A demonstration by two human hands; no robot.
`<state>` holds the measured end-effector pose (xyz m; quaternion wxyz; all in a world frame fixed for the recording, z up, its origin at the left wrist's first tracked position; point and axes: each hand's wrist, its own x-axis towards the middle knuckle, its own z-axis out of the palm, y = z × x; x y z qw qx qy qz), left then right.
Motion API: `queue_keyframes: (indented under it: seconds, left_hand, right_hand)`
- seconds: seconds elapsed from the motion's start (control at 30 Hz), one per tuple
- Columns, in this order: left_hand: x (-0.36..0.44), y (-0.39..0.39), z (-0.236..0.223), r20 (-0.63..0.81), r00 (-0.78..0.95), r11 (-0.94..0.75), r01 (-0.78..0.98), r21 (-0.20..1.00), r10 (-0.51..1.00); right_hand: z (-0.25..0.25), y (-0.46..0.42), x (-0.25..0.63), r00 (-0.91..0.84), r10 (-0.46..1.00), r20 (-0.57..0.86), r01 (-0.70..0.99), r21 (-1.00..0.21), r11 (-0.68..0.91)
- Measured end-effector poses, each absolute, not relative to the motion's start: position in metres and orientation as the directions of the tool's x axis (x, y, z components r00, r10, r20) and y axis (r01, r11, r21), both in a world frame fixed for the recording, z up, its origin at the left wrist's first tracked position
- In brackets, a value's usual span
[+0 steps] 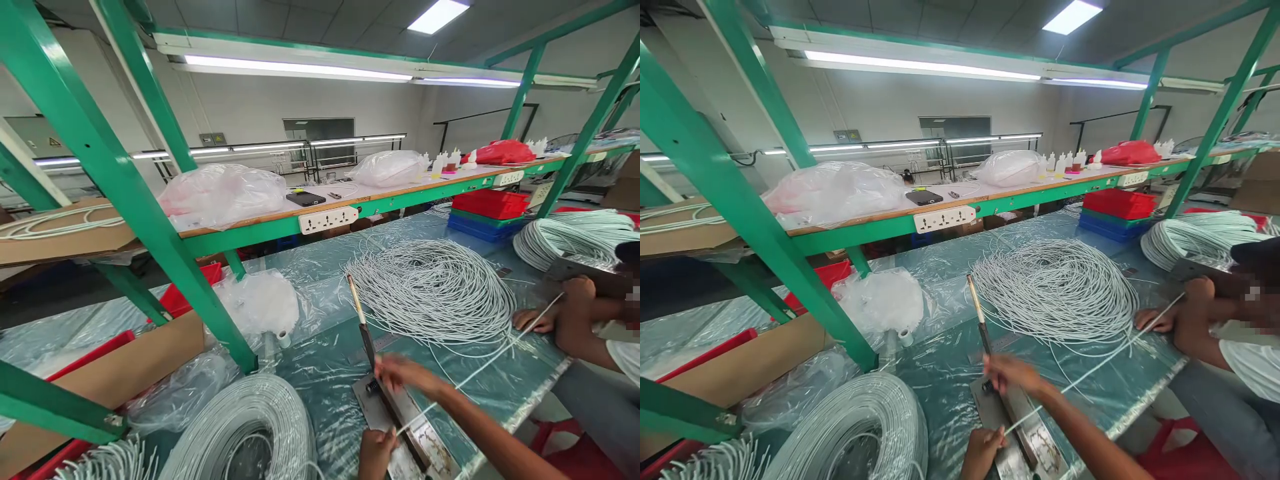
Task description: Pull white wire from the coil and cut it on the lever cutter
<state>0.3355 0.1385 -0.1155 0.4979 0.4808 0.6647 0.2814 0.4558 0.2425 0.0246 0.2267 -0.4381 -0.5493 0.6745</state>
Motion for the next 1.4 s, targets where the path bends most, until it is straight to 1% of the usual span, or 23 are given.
queue_keyframes:
  seconds: [0.07, 0.13, 0.27, 0.47, 0.63, 0.73, 0.8, 0.87, 0.97, 1.0, 1.03, 1.07, 1.1, 1.17, 1.23, 1.27, 1.33, 1.4]
  left_hand:
    - [0.339, 0.139, -0.114, -0.382, -0.060, 0.377, 0.364, 0.852, 0.922]
    - [0.340, 0.141, -0.114, -0.381, -0.094, 0.387, 0.373, 0.843, 0.920]
    - [0.339, 0.146, -0.125, -0.401, -0.130, 0.418, 0.390, 0.821, 0.907]
    - [0.342, 0.146, -0.135, -0.404, -0.176, 0.440, 0.341, 0.831, 0.898]
    - [0.349, 0.147, -0.135, -0.384, -0.264, 0.460, 0.361, 0.811, 0.884]
    - [0.348, 0.146, -0.130, -0.367, -0.235, 0.436, 0.480, 0.761, 0.900]
    - [0.346, 0.144, -0.122, -0.298, -0.181, 0.344, 0.615, 0.709, 0.937]
    - [0.344, 0.142, -0.111, -0.225, -0.075, 0.205, 0.740, 0.640, 0.972]
    - [0.343, 0.142, -0.099, -0.249, 0.046, 0.093, 0.851, 0.517, 0.967]
    - [0.344, 0.143, -0.097, -0.259, 0.052, 0.085, 0.867, 0.492, 0.964]
    - [0.345, 0.145, -0.097, -0.257, 0.038, 0.097, 0.864, 0.493, 0.966]
    - [0.347, 0.148, -0.098, -0.258, 0.005, 0.140, 0.828, 0.543, 0.966]
    - [0.348, 0.151, -0.101, -0.272, -0.038, 0.206, 0.757, 0.620, 0.962]
    - [0.351, 0.159, -0.107, -0.361, -0.107, 0.356, 0.556, 0.751, 0.927]
    - [0.353, 0.166, -0.113, -0.458, -0.118, 0.464, 0.401, 0.790, 0.881]
    - [0.354, 0.168, -0.115, -0.480, -0.116, 0.486, 0.370, 0.791, 0.870]
    - [0.355, 0.169, -0.119, -0.487, -0.129, 0.500, 0.335, 0.799, 0.864]
    - [0.356, 0.167, -0.123, -0.473, -0.175, 0.504, 0.249, 0.827, 0.863]
  right_hand:
    - [0.043, 0.284, 0.446, -0.353, 0.868, -0.350, 0.156, -0.936, -0.314]
    - [0.058, 0.324, 0.430, -0.256, 0.891, -0.374, 0.130, -0.927, -0.352]
    - [0.066, 0.372, 0.396, -0.261, 0.854, -0.450, 0.105, -0.893, -0.438]
    - [0.066, 0.378, 0.384, -0.262, 0.824, -0.502, 0.087, -0.863, -0.498]
    - [0.081, 0.347, 0.425, -0.327, 0.808, -0.490, 0.034, -0.861, -0.507]
    - [0.087, 0.304, 0.467, -0.398, 0.760, -0.514, 0.036, -0.837, -0.547]
    - [0.087, 0.270, 0.494, -0.447, 0.710, -0.544, 0.046, -0.806, -0.590]
    - [0.084, 0.235, 0.517, -0.465, 0.676, -0.572, 0.030, -0.773, -0.634]
    - [0.079, 0.194, 0.537, -0.409, 0.680, -0.609, -0.020, -0.739, -0.673]
    - [0.077, 0.184, 0.541, -0.382, 0.689, -0.616, -0.030, -0.737, -0.675]
    - [0.075, 0.176, 0.543, -0.358, 0.696, -0.623, -0.035, -0.736, -0.676]
    - [0.073, 0.170, 0.544, -0.336, 0.699, -0.632, -0.038, -0.732, -0.680]
    - [0.072, 0.166, 0.544, -0.315, 0.696, -0.645, -0.038, -0.725, -0.688]
    - [0.069, 0.161, 0.544, -0.302, 0.672, -0.677, -0.025, -0.699, -0.715]
    - [0.067, 0.158, 0.543, -0.313, 0.627, -0.714, 0.009, -0.662, -0.749]
    - [0.065, 0.157, 0.542, -0.311, 0.605, -0.733, 0.037, -0.646, -0.763]
    - [0.061, 0.152, 0.541, -0.285, 0.577, -0.766, 0.115, -0.624, -0.773]
    - [0.056, 0.147, 0.541, -0.262, 0.573, -0.777, 0.184, -0.623, -0.760]
